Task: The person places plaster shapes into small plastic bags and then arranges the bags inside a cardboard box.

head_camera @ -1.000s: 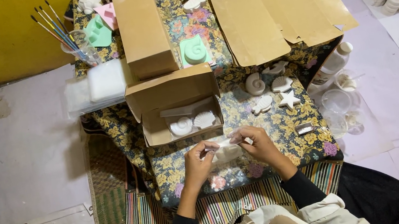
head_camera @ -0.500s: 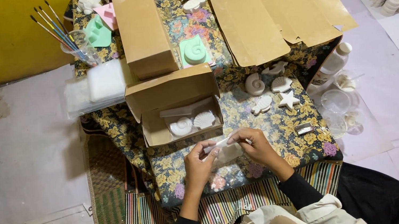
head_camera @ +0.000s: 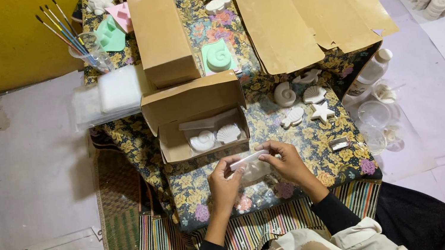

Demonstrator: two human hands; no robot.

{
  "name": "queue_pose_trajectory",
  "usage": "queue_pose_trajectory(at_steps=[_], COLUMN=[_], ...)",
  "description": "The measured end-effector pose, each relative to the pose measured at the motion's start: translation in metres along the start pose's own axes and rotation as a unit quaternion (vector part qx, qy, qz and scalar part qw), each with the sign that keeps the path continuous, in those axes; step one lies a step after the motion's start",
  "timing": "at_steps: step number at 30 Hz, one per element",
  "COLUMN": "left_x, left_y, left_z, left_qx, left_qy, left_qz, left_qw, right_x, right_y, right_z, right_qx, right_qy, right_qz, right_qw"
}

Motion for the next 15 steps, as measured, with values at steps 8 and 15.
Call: queue_pose_trajectory(at_steps=[8,15], left_x=[-0.008,-0.007], left_y=[-0.008,-0.005], left_z=[0.012,0.013], left_qx=[0.026,0.000], left_qy=[0.073,0.053], left_qz=[-0.021,0.003], left_qw=[0.997,0.999], right_x=[0.000,-0.005], right_y=[-0.001,-0.007], right_z=[0.001,-0.004], right_qx=[-0.002,0.082], right_qy=[0.027,0.093], right_qz=[0.020,-0.007], right_qw=[0.999,0.992])
Point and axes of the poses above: each hand's wrist, its own y-axis towards the middle knuckle, its own x-axis out of the palm, z = x × y, the point moved 3 cm from there along y, towards the middle knuckle, and after that the axes turned 2 degrees about -x, right-handed, at the moved point
